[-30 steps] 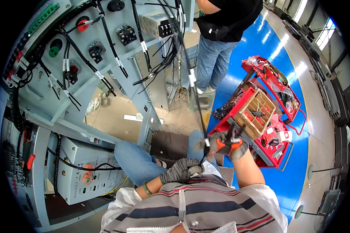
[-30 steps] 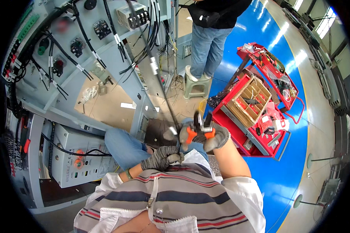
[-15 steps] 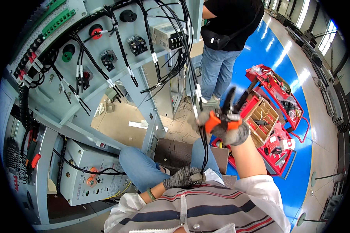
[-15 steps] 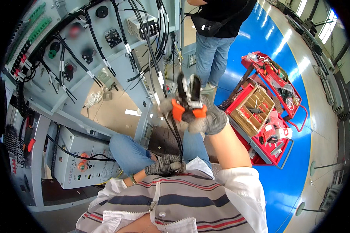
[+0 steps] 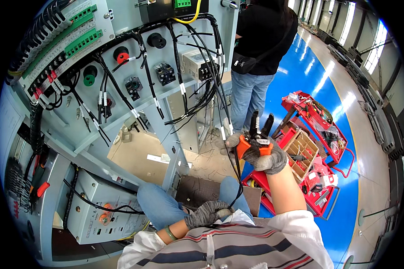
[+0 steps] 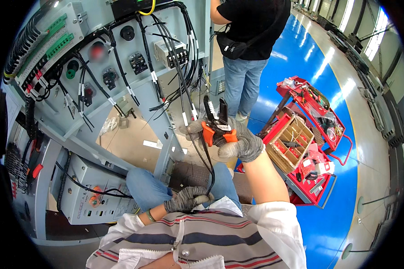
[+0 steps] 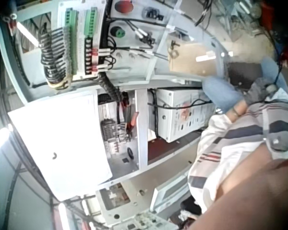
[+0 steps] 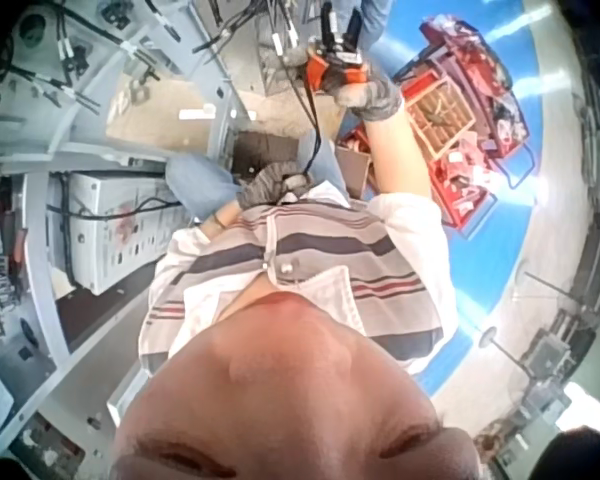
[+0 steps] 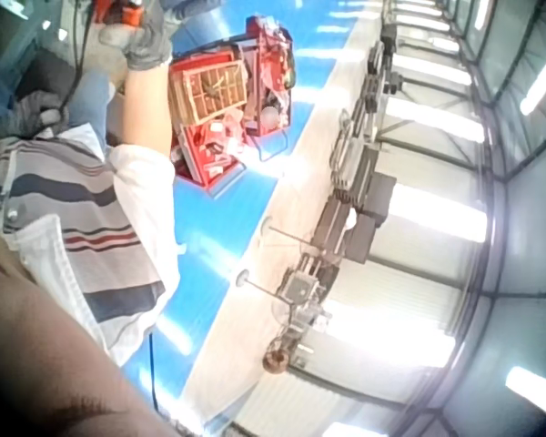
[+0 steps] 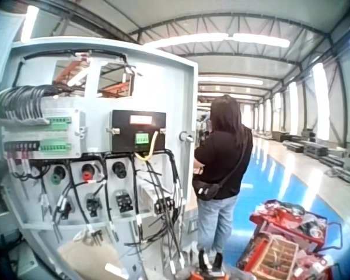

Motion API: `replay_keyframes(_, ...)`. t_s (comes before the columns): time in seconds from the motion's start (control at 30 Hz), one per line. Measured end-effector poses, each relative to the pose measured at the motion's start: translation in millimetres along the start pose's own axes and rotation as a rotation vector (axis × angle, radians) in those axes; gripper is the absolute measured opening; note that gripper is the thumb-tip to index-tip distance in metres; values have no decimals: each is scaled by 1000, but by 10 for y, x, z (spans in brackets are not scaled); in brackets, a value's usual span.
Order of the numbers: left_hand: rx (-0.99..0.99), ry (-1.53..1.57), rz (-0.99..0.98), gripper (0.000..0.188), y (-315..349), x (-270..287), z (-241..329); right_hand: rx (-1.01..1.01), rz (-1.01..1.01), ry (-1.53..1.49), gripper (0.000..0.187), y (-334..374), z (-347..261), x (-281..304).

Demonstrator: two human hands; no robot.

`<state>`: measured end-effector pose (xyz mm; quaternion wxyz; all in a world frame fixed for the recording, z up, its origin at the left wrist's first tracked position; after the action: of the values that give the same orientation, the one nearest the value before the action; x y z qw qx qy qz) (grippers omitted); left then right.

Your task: The person strips insulation from multiple black and yellow wires using pliers and inserts the wire ends into terminal blocks inside an open electrical control panel. The person repeatedly selects wires, strips them, and connects them to terminals.

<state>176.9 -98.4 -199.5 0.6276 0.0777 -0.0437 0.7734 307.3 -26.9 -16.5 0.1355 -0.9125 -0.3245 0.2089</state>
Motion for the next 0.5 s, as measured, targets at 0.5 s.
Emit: replay_keyframes(0.5, -133, -480, 485, 26, -54, 492, 1031, -3, 62, 90, 92, 79, 0, -25)
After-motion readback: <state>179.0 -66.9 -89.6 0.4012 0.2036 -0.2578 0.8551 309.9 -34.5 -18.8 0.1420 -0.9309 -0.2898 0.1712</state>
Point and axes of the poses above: each hand's wrist, its own y-axis away from the middle knuckle, its own x-axis out of the back of the hand, z = x × y, the point moved 7 cm from there along -y, towards the middle knuckle, and after that the axes turned 11 degrees about -z, right-handed, at the moved point
